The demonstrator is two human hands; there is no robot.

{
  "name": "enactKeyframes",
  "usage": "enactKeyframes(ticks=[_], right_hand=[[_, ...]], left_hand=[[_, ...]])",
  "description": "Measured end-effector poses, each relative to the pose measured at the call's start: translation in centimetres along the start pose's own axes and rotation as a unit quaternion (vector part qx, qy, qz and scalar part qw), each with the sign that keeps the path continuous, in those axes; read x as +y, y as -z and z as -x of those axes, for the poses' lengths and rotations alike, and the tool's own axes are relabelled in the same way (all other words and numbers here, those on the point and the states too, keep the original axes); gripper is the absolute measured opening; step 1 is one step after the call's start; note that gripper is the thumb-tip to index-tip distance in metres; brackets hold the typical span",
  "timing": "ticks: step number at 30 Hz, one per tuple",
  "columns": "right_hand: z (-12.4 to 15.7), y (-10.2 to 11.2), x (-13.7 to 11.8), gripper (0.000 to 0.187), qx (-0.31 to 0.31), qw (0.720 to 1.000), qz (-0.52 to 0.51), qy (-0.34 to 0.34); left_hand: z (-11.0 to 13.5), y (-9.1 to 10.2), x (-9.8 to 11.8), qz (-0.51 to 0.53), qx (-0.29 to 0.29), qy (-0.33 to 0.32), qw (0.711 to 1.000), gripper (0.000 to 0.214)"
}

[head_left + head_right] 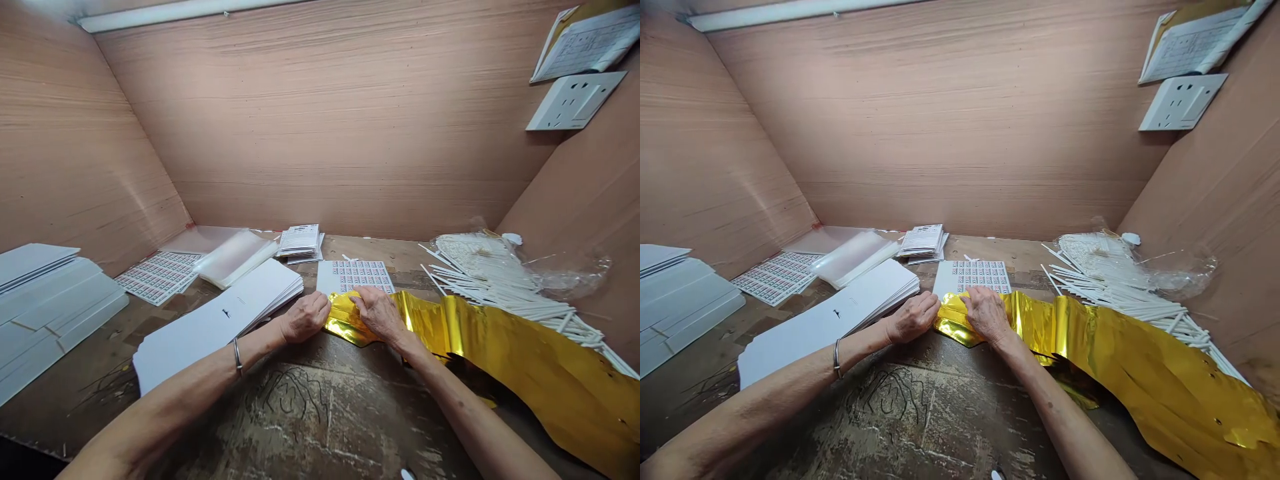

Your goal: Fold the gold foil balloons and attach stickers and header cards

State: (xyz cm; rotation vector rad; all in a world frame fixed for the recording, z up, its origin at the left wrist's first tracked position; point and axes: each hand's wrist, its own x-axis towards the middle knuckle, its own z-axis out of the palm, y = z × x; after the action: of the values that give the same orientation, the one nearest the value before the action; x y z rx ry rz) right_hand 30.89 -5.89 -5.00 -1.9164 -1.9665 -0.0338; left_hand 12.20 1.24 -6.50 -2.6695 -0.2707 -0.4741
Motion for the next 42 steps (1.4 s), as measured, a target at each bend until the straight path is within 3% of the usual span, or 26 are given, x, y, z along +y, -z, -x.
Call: enactKeyframes(ticks=[9,22,29,34,39,42], right_hand=[[1.3,-1.7,-1.5,0.018,-0.024,0.998,-0.039,0.045],[1.5,-2.2,-1.6,0.017,-0.026,0.998,-0.028,0.058],[1.6,-2.0,-1.8,0.035,-0.037,0.995,0.003,0.097],[1.6,-1.8,-2.4,0.031,-0.042,0.992,0.044,0.110],[1.4,-1.7,-2.6,0.023,-0.062,0.990,0.038,0.117],[1.3,-1.6,-2.6,0.022,-0.076,0.988,0.020,0.130]], left_hand=[[0.4,-1.0,-0.2,-0.012,-0.013,-0.016,1.000,0.021],[0.9,-1.0,0.1,-0.025,-0.024,-0.041,0.999,0.022],[1.4,-1.0,0.3,-0.027,-0.044,-0.072,0.996,0.019],[1.2,-0.4,0.2,0.017,-0.083,-0.091,0.992,0.020],[1.3,1.3,-0.3,0.132,-0.094,-0.032,0.986,0.019],[1.8,2.2,-0.5,0.197,-0.090,-0.016,0.976,0.033]])
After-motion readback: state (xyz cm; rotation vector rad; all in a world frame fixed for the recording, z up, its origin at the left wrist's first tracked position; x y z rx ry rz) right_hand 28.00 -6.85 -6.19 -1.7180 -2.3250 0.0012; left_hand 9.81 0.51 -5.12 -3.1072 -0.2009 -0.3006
